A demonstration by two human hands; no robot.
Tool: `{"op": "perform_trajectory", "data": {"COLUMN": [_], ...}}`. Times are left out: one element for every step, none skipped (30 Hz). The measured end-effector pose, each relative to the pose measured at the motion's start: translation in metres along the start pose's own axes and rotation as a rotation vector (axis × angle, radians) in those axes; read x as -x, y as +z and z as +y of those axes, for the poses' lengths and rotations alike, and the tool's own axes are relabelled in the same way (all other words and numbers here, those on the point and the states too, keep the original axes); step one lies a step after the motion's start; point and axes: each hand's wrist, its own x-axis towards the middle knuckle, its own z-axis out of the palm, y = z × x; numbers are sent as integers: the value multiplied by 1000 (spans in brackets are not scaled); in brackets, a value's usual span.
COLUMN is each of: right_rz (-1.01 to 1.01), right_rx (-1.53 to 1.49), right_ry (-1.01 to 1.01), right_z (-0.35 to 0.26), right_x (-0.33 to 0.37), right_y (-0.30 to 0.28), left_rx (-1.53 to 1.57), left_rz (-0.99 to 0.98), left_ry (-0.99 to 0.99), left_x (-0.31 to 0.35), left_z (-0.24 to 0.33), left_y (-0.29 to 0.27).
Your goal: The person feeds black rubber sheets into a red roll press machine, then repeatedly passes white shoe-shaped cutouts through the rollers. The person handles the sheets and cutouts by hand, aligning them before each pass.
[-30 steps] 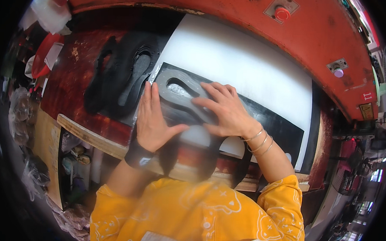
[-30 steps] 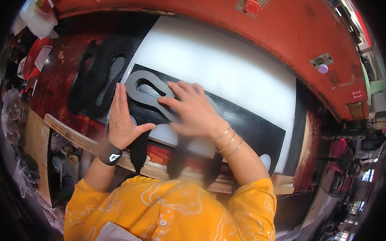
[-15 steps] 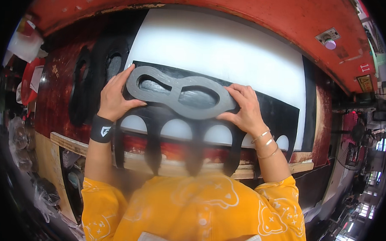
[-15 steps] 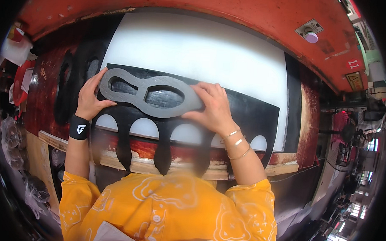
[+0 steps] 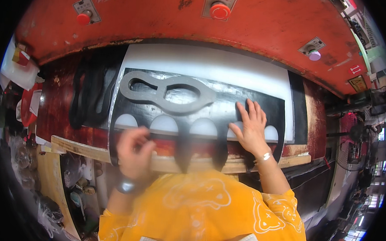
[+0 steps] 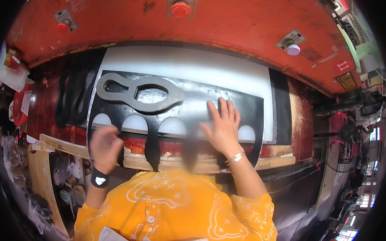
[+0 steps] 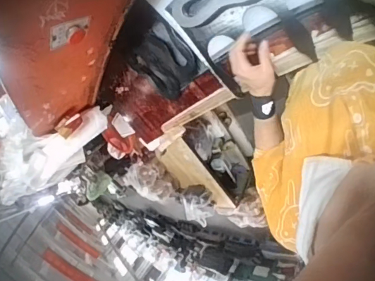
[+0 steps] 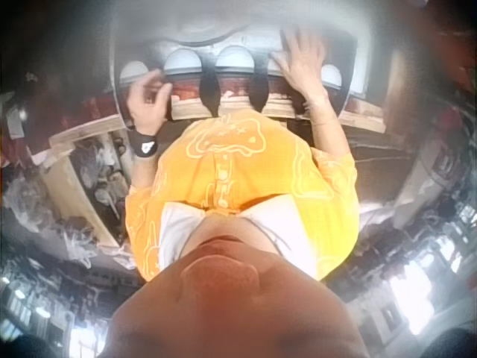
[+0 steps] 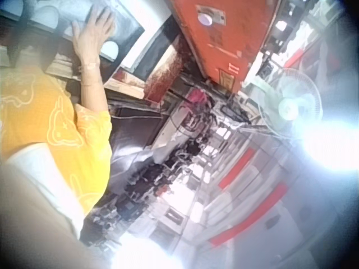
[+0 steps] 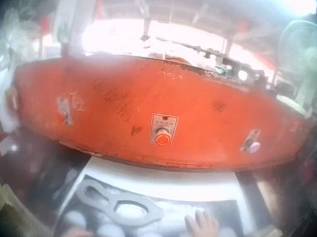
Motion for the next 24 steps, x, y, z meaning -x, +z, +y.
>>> {"op": "perform_trajectory", "data": {"right_rz": [26,52,113,126,201,298,587,834,1045,1157,1233,1325,1282,1251,1188,1209,1203,1215,1223,1204,1198,1141,1101,953], "right_rx": [-5,-11,-48,-82,-311,-567,-474,-372,-318,-299,-228,-154,-108,-61,-12,-43,-74,-92,-132,-197,-314,-285,-343,-512], "right_ry": [-7,-23,-69,-89,-60,-7,-32,-5,13,92,134,145,208,254,299,291,281,243,167,99,83,179,202,262], "right_z": [7,15,25,34,44,56,70,86,104,123,141,155,163,171,178,184,189,191,191,192,190,187,181,173], "right_x": [-8,-19,-32,-42,-58,-72,-80,-89,-103,-115,-126,-139,-157,-173,-182,-188,-190,-190,-183,-172,-159,-141,-125,-104], "right_y": [10,18,25,30,31,25,12,-6,-26,-47,-69,-83,-86,-90,-92,-93,-92,-88,-83,-80,-71,-65,-52,-37], "left_rx": [-2,-20,-143,-280,-363,-446,-468,-469,-472,-474,-471,-462,-466,-473,-465,-482,-471,-473,-485,-473,-471,-458,-458,-460], "left_rz": [-162,-302,-308,-302,-254,-210,-184,-166,-158,-134,-125,-172,-139,-103,-149,-124,-118,-122,-109,-97,-90,-75,-83,-80], "left_ry": [140,266,413,536,536,533,540,565,592,618,625,566,588,613,559,567,575,554,570,591,595,606,585,584], "left_x": [6,7,7,7,2,-6,-15,-25,-34,-42,-51,-58,-67,-76,-83,-92,-100,-107,-115,-120,-126,-129,-133,-134], "left_z": [4,6,7,8,7,5,3,1,0,-2,-1,-1,0,1,2,3,5,8,10,12,15,17,19,20], "left_y": [16,34,55,73,83,91,96,99,101,101,102,102,104,106,106,108,109,110,111,111,111,112,112,112]}}
